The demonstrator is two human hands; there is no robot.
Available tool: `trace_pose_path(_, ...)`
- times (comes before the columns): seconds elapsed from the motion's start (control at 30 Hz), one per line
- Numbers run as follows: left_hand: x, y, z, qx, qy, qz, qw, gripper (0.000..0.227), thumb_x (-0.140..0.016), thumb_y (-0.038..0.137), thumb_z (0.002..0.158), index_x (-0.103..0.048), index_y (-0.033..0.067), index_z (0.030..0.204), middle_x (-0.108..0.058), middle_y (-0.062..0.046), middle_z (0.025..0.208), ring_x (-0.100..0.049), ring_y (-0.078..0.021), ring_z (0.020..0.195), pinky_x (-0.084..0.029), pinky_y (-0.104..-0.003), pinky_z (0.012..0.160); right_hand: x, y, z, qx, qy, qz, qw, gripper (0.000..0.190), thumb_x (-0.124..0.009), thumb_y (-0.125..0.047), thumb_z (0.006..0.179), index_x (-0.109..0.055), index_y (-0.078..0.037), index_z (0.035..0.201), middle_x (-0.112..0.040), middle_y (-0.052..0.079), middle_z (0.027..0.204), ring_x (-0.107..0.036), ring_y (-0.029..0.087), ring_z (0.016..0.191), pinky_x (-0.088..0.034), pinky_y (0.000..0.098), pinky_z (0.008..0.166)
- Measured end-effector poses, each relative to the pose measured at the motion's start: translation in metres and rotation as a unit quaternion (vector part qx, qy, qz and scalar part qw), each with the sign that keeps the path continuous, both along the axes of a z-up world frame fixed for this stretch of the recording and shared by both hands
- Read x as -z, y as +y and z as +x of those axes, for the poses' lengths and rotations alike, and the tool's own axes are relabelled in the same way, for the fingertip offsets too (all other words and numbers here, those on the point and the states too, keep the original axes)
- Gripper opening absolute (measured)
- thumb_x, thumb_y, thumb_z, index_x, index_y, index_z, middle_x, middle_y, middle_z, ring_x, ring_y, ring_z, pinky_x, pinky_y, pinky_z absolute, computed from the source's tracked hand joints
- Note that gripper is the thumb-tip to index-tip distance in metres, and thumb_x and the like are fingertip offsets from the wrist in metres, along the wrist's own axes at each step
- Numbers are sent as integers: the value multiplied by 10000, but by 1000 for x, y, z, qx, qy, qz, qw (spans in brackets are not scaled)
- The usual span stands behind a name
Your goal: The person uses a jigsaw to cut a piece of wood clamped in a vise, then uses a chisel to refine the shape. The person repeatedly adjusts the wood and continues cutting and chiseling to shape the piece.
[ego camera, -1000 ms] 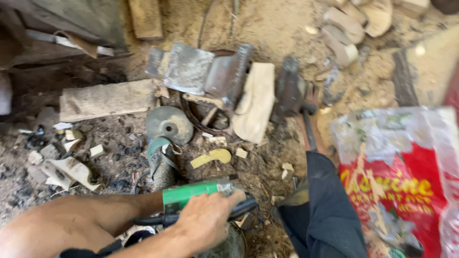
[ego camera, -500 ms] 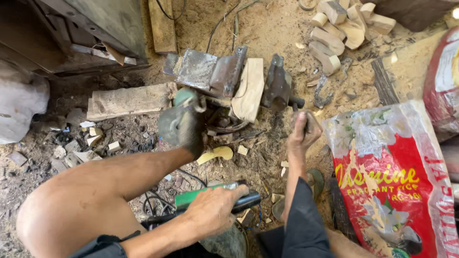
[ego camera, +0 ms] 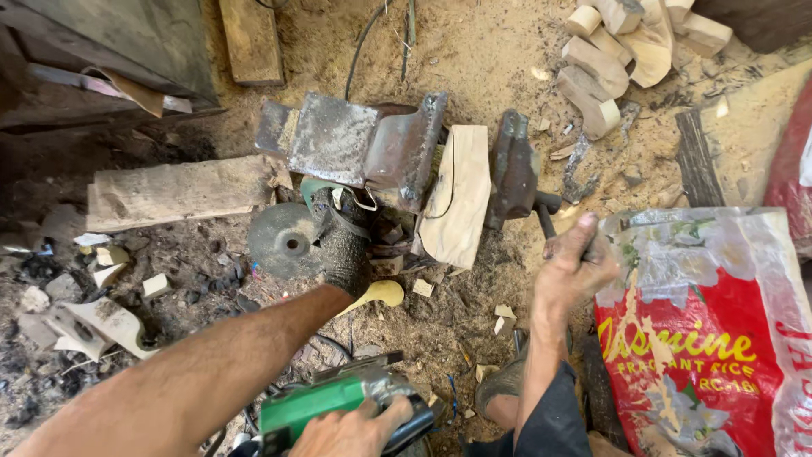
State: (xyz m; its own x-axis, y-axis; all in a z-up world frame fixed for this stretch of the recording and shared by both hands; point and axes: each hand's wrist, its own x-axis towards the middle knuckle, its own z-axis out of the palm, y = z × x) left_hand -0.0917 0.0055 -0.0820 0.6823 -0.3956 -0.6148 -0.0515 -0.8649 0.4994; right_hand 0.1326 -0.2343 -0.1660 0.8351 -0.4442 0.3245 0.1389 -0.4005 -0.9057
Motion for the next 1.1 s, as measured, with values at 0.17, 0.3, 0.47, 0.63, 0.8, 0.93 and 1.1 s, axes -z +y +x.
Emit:
trace_pose_path(0.17,-12,-1,15,-28,167,52,984,625,-612,95,903,-477,326,1468,-646,-226,1159,-665,-421,1136,-533,-566,959,-4,-19,21,24,89,45,995,514,-584,-489,1065,-466,-162,686,-433,-43,554,-440,85,452,-346,304,424)
trace_pose_path(0.3,-57,-6,47,-107,109,-37,988,595,-725,107,773,-540,241,1322,-712,-179,1072,-713,-376,1013,-550,-509,915,-21,-16,29,-127,60,91,986,492,-633,-535,1033,-517,-161,734,-496,5,645,-495,83,566,-457,292,550)
trace_pose_path(0.47,-124,6,80,-211,16,-149,966,500,-705,166,828,-579,255,1304,-769,-146,865,-761,-353,817,-586,-451,749,-86,-72,29,-96,149,-127,976,543,-556,-580,1024,-697,-65,926,-634,45,876,-580,193,877,-463,447,773)
trace_pose_path(0.63,-181,16,110,-205,-26,-159,965,370,-729,177,816,-604,166,1164,-765,-141,785,-777,-280,736,-592,-419,695,-141,-101,64,-247,186,-282,908,561,-551,-530,1087,-704,8,1134,-704,207,1040,-676,372,978,-515,503,875)
trace_pose_path(0.8,-215,12,137,-189,-39,-111,975,399,-711,142,766,-619,149,1154,-776,-103,854,-771,-218,730,-629,-369,726,-140,-79,21,-299,321,-334,834,529,-522,-483,1046,-724,3,1088,-721,241,1003,-703,378,938,-541,509,868)
trace_pose_path(0.93,-221,6,149,-161,-118,-111,973,437,-719,113,742,-641,108,1172,-771,-104,898,-757,-207,783,-604,-354,765,-143,-62,1,-301,274,-318,856,415,-565,-385,1008,-712,-18,1133,-725,222,990,-713,379,903,-549,518,877)
trace_pose_path(1.1,-218,16,153,-185,-143,-137,963,454,-718,102,739,-663,104,1189,-739,-90,854,-689,-166,777,-575,-338,744,-155,-50,4,-295,317,-323,842,383,-600,-361,1023,-682,4,1100,-694,233,953,-699,380,892,-550,533,841)
